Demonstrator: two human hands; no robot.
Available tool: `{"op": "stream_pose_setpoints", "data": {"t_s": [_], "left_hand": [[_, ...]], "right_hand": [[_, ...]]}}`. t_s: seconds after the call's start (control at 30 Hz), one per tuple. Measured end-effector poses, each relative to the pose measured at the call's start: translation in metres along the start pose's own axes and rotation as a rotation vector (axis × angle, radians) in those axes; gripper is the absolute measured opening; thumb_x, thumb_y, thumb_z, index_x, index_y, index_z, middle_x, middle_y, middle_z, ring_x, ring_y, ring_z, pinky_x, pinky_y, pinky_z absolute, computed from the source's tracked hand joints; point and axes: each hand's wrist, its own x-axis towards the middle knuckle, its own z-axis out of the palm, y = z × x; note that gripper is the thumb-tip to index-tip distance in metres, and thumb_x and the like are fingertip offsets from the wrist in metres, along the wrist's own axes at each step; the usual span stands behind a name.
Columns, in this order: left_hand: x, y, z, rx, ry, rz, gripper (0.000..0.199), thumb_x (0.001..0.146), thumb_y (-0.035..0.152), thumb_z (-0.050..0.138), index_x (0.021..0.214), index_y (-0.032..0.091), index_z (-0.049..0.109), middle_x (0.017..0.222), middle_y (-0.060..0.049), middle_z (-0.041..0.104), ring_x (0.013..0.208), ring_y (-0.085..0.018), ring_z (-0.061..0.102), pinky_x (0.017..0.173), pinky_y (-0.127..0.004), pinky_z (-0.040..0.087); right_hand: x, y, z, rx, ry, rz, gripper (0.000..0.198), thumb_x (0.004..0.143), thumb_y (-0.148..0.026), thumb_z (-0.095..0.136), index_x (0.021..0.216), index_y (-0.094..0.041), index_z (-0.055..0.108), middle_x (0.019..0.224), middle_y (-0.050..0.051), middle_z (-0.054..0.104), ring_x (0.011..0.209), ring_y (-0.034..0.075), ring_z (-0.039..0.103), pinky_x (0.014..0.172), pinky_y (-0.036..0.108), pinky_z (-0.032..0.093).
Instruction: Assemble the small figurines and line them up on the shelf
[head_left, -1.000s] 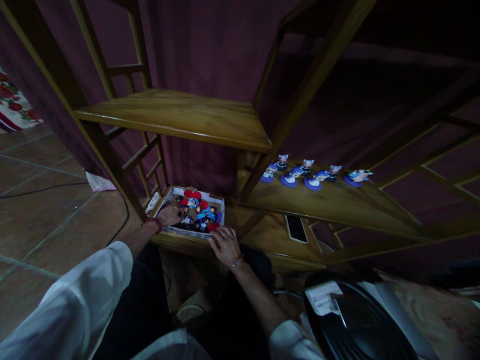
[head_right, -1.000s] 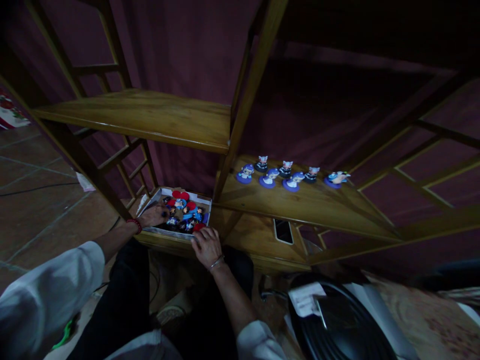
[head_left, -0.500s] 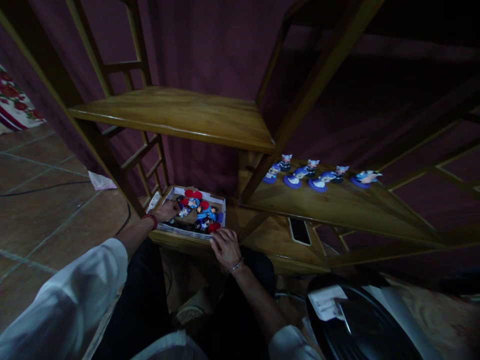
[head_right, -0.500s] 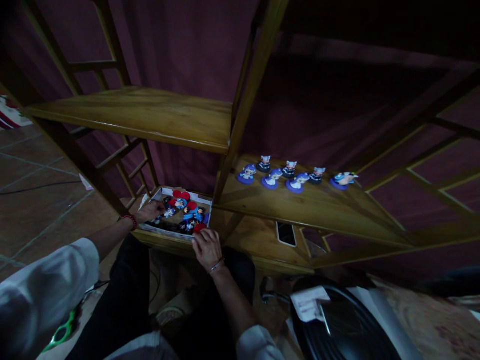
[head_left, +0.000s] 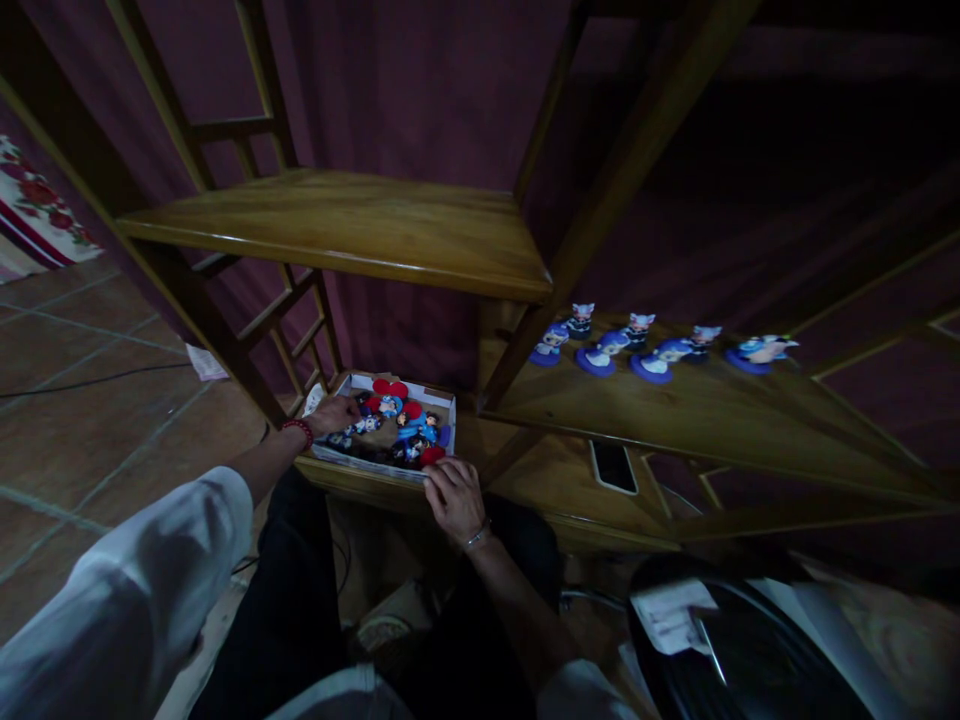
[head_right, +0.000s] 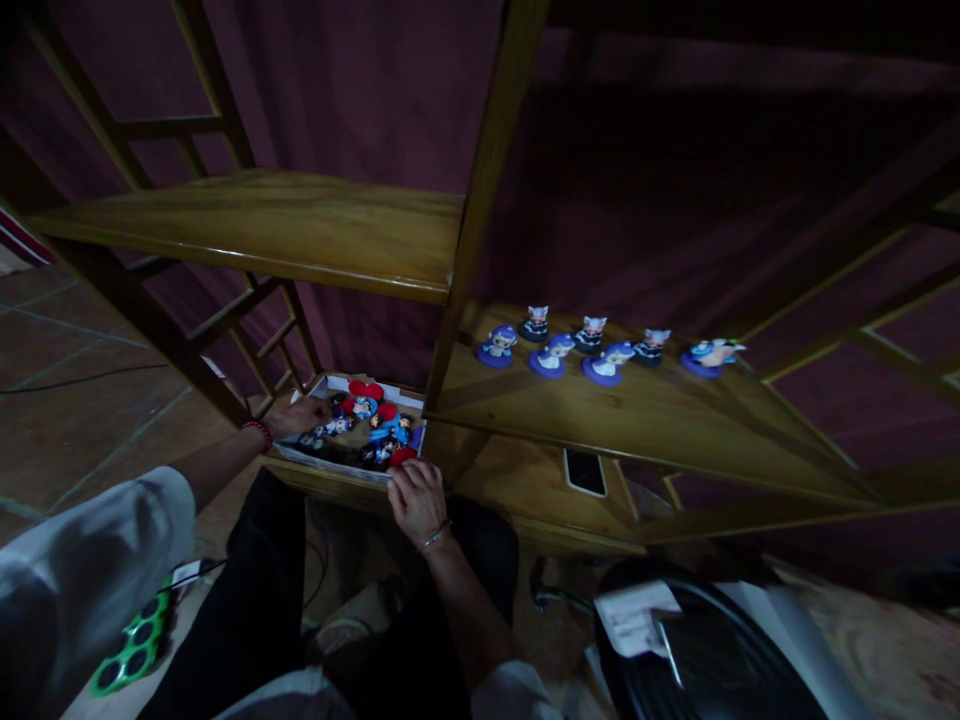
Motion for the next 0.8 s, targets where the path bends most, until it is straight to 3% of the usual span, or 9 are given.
{"op": "stream_pose_setpoints", "data": {"t_s": [0.2, 0.4, 0.63, 0.8], "left_hand": [[-0.003, 0.001, 0.002, 0.024, -0.014, 0.031, 0.023, 0.072, 0.034, 0.053, 0.083, 0.016, 0.063, 0.081, -0.004, 0.064, 0.08, -0.016, 0.058, 0.07, -0.022, 0.042], [-0.008, 0.008, -0.002, 0.26, -0.003, 0.041, 0.027, 0.074, 0.039, 0.051, 0.08, 0.015, 0.061, 0.085, -0.009, 0.063, 0.084, -0.019, 0.058, 0.073, -0.025, 0.042], [-0.015, 0.004, -0.005, 0.28, -0.202, 0.136, 0.019, 0.075, 0.033, 0.051, 0.075, 0.018, 0.063, 0.08, -0.005, 0.063, 0.079, -0.016, 0.057, 0.072, -0.025, 0.041], [-0.015, -0.002, 0.001, 0.287, -0.227, 0.238, 0.013, 0.071, 0.026, 0.055, 0.074, 0.017, 0.063, 0.077, -0.003, 0.062, 0.078, -0.017, 0.055, 0.073, -0.026, 0.04]], "right_hand": [[0.0, 0.0, 0.001, -0.013, 0.001, -0.002, 0.021, 0.083, -0.023, 0.044, 0.096, -0.021, 0.06, 0.089, 0.004, 0.061, 0.096, 0.018, 0.046, 0.087, 0.033, 0.029], [-0.001, 0.001, 0.001, -0.023, -0.012, 0.004, 0.021, 0.083, -0.024, 0.044, 0.097, -0.021, 0.059, 0.09, 0.004, 0.061, 0.096, 0.018, 0.046, 0.087, 0.034, 0.029], [-0.001, 0.0, -0.001, -0.017, -0.004, 0.002, 0.022, 0.083, -0.024, 0.044, 0.098, -0.021, 0.059, 0.091, 0.005, 0.06, 0.096, 0.019, 0.046, 0.087, 0.035, 0.029], [-0.002, -0.001, -0.002, -0.019, -0.022, 0.001, 0.022, 0.083, -0.023, 0.044, 0.099, -0.021, 0.058, 0.092, 0.005, 0.06, 0.097, 0.019, 0.045, 0.087, 0.035, 0.029]]}}
